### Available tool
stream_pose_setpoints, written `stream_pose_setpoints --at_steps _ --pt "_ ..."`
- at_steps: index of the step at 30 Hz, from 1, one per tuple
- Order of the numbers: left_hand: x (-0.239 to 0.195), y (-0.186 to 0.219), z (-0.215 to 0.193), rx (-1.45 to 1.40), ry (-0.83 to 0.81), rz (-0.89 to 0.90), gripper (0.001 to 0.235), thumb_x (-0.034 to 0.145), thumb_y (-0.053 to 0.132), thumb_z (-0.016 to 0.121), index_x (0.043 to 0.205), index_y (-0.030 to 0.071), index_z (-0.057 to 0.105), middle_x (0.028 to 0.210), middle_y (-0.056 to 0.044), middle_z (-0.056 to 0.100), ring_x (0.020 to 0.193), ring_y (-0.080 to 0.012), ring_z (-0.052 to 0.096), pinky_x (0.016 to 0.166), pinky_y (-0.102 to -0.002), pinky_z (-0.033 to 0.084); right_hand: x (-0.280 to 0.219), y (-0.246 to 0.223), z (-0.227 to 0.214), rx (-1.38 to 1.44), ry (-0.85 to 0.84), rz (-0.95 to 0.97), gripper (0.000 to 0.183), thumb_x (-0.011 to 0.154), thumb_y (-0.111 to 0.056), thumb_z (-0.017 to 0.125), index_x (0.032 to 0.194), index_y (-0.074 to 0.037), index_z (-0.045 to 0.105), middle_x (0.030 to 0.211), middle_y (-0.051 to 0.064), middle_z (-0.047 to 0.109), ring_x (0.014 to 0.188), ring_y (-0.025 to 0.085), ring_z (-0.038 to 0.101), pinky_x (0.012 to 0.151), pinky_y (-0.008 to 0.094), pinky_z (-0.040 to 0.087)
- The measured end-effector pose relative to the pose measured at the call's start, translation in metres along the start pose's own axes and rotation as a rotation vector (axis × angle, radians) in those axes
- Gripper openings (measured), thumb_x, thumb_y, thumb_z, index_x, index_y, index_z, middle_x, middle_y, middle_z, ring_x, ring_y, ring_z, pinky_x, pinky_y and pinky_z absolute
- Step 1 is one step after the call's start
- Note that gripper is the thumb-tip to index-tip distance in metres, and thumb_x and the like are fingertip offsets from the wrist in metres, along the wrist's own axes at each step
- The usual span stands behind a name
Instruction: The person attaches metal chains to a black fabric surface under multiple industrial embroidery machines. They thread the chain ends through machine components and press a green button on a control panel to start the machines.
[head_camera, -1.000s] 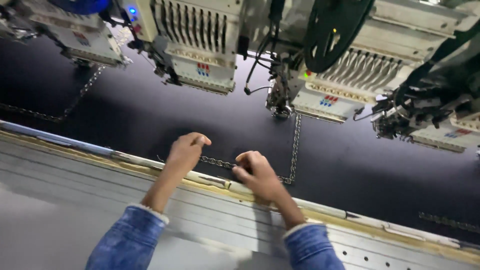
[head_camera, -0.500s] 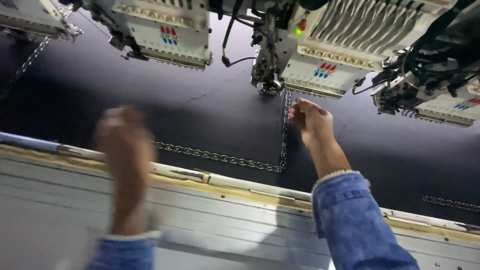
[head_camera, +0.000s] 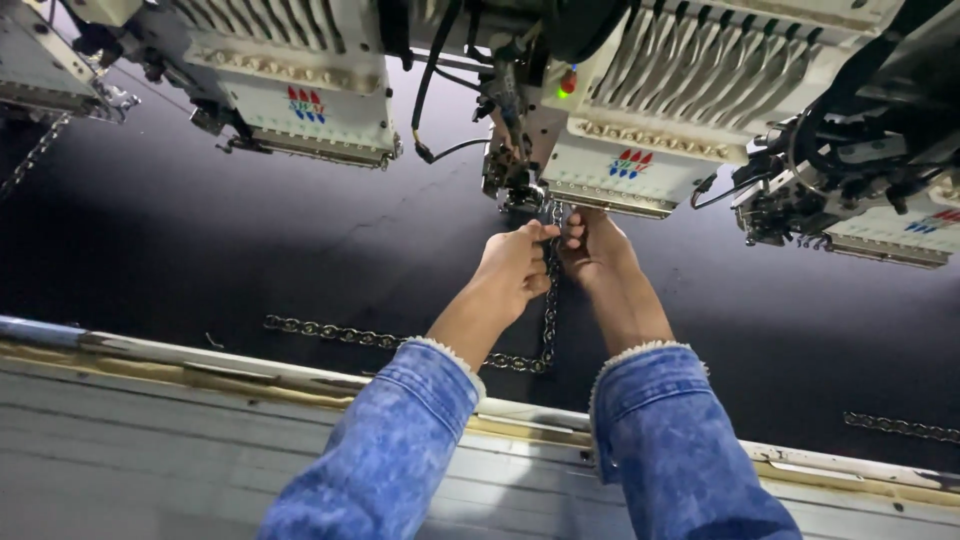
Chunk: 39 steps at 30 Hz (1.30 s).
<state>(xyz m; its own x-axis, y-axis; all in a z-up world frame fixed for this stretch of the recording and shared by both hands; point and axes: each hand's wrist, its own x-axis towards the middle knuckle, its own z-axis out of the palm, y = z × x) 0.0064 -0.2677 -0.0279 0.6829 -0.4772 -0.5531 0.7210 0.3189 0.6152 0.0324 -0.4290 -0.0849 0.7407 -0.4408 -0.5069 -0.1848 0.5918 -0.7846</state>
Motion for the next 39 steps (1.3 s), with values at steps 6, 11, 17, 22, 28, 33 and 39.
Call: stream_pose_setpoints --at_steps 6,11,17,22,28,33,39 --pt "-0.016 -0.007 0.005 0.153 0.095 0.072 0.035 0.106 0.027 0.046 0.112 0.001 0.070 0.063 0.009 0.026 0.041 -0.0013 0.029 0.033 -0.018 0.027 -0.031 -0.015 0.002 -0.116 0.044 -0.122 0.008 0.091 -0.011 0.065 0.090 -0.005 0.061 0.069 0.003 0.054 0.052 0.008 0.051 0.039 0.018 0.042" --pt "-0.018 -0.013 0.003 0.511 0.242 0.236 0.035 0.102 0.032 0.047 0.100 0.015 0.078 0.066 0.004 0.055 0.055 -0.0065 0.058 0.051 -0.021 0.054 -0.069 -0.021 -0.004 -0.402 0.056 -0.196 0.007 0.085 -0.011 0.066 0.086 -0.004 0.066 0.060 0.006 0.054 0.042 0.012 0.051 0.032 0.025 0.039" --pt "-0.022 -0.013 0.017 0.904 0.295 0.349 0.035 0.098 0.030 0.046 0.110 0.020 0.078 0.093 0.002 0.078 0.087 -0.0120 0.075 0.075 -0.029 0.064 -0.129 -0.019 -0.028 -0.762 -0.033 -0.329 0.018 0.087 -0.020 0.070 0.095 -0.004 0.072 0.061 0.012 0.058 0.046 0.019 0.050 0.040 0.031 0.040" --pt "-0.027 -0.021 0.018 0.900 0.302 0.443 0.034 0.100 0.027 0.046 0.109 0.021 0.079 0.103 0.002 0.078 0.100 -0.0192 0.074 0.088 -0.034 0.062 -0.114 -0.018 -0.023 -0.412 0.037 -0.214 0.015 0.089 -0.014 0.067 0.098 -0.002 0.072 0.058 0.011 0.056 0.038 0.014 0.049 0.032 0.024 0.040" --pt "-0.052 -0.017 0.016 0.764 0.281 0.445 0.037 0.096 0.031 0.048 0.112 0.017 0.079 0.115 -0.006 0.078 0.109 -0.0276 0.071 0.103 -0.043 0.055 -0.070 -0.022 0.009 -0.023 0.045 -0.008 0.010 0.097 -0.013 0.062 0.093 -0.004 0.062 0.068 -0.001 0.054 0.054 0.005 0.051 0.046 0.014 0.039" --pt "-0.038 -0.014 0.005 0.730 0.246 0.447 0.035 0.098 0.030 0.048 0.111 0.022 0.079 0.111 -0.007 0.077 0.113 -0.0288 0.070 0.103 -0.042 0.054 -0.017 -0.005 0.002 0.094 0.015 0.034 0.006 0.097 -0.008 0.060 0.092 -0.005 0.058 0.073 0.000 0.055 0.057 0.007 0.054 0.046 0.017 0.041" --pt "-0.031 -0.019 -0.003 0.681 0.241 0.455 0.034 0.097 0.032 0.049 0.109 0.024 0.080 0.096 -0.004 0.079 0.094 -0.0225 0.074 0.091 -0.038 0.058 -0.053 -0.018 -0.001 -0.030 0.006 -0.038 0.010 0.095 -0.009 0.064 0.085 -0.008 0.061 0.062 -0.004 0.047 0.050 0.010 0.046 0.042 0.023 0.036"
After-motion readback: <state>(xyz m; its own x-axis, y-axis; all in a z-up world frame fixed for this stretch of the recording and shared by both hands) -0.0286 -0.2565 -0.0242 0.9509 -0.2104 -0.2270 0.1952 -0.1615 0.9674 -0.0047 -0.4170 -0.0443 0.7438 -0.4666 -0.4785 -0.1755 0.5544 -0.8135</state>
